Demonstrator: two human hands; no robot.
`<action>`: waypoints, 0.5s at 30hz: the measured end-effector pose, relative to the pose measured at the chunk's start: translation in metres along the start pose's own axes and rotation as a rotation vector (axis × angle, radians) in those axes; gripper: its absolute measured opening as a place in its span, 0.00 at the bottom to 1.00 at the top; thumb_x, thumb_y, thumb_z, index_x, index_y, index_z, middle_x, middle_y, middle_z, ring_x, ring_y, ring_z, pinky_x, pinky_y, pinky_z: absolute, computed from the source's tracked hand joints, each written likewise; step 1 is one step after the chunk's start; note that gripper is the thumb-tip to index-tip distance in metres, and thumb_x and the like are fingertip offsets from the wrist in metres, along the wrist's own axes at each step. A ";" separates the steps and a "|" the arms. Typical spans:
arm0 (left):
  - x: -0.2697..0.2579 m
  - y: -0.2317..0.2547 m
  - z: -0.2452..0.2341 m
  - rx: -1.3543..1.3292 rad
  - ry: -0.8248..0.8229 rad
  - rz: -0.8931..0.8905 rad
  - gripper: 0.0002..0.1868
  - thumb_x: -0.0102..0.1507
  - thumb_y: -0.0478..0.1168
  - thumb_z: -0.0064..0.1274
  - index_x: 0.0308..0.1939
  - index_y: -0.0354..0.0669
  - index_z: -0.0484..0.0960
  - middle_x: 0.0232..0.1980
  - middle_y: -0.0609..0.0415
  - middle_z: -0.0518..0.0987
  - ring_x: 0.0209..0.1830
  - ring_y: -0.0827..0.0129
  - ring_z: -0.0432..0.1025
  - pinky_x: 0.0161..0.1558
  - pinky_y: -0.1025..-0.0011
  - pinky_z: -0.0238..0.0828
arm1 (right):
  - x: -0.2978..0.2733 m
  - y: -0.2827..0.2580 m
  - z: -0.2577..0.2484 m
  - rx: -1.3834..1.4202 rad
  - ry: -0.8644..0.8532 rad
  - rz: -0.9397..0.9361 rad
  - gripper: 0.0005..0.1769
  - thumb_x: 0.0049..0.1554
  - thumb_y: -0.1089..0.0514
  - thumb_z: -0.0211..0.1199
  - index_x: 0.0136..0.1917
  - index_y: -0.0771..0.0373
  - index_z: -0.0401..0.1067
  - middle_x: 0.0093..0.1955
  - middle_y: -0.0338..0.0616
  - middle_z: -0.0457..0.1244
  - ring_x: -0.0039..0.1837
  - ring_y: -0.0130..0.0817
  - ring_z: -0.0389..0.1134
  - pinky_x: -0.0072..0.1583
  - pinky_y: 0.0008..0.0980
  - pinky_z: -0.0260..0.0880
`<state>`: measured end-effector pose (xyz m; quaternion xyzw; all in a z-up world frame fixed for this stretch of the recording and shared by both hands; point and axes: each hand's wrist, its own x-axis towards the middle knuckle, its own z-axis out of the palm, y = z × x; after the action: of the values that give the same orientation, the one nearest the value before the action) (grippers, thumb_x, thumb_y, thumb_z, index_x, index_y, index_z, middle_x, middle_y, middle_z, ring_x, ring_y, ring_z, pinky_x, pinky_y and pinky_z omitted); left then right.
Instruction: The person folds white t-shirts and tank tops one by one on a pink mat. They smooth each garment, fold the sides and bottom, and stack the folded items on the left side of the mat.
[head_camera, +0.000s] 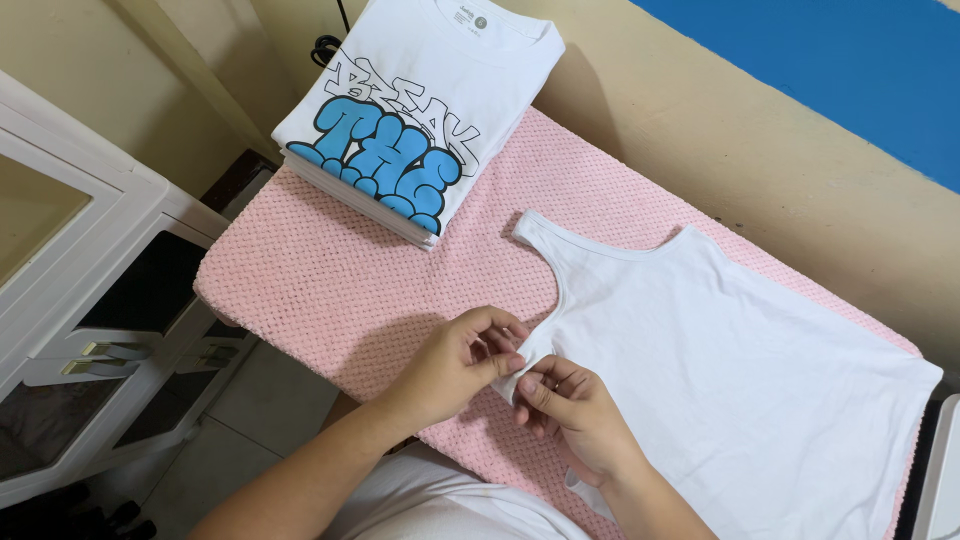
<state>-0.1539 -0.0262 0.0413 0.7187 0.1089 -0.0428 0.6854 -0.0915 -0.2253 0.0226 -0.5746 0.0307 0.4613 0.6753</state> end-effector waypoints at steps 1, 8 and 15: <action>0.000 0.001 0.001 0.041 0.011 0.042 0.12 0.61 0.37 0.61 0.48 0.44 0.82 0.39 0.56 0.81 0.38 0.74 0.75 0.40 0.74 0.76 | 0.001 0.000 0.000 0.003 0.019 0.004 0.10 0.56 0.60 0.67 0.47 0.68 0.73 0.38 0.45 0.69 0.37 0.29 0.68 0.37 0.27 0.62; 0.010 -0.008 -0.002 -0.114 -0.025 0.126 0.13 0.66 0.34 0.55 0.54 0.44 0.78 0.47 0.57 0.81 0.46 0.77 0.79 0.46 0.78 0.80 | -0.011 0.004 0.018 -0.618 0.278 -0.468 0.10 0.52 0.59 0.75 0.42 0.66 0.77 0.37 0.40 0.68 0.35 0.23 0.65 0.36 0.24 0.64; 0.034 -0.008 -0.022 -0.313 -0.011 -0.039 0.20 0.64 0.30 0.56 0.60 0.46 0.77 0.39 0.61 0.68 0.35 0.78 0.64 0.34 0.77 0.68 | -0.025 -0.014 0.040 -1.341 -0.104 -1.218 0.13 0.51 0.62 0.70 0.50 0.62 0.76 0.48 0.43 0.70 0.48 0.35 0.74 0.49 0.33 0.74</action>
<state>-0.1244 -0.0010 0.0274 0.6007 0.1243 -0.0425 0.7886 -0.1163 -0.2063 0.0605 -0.7424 -0.5842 -0.0291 0.3268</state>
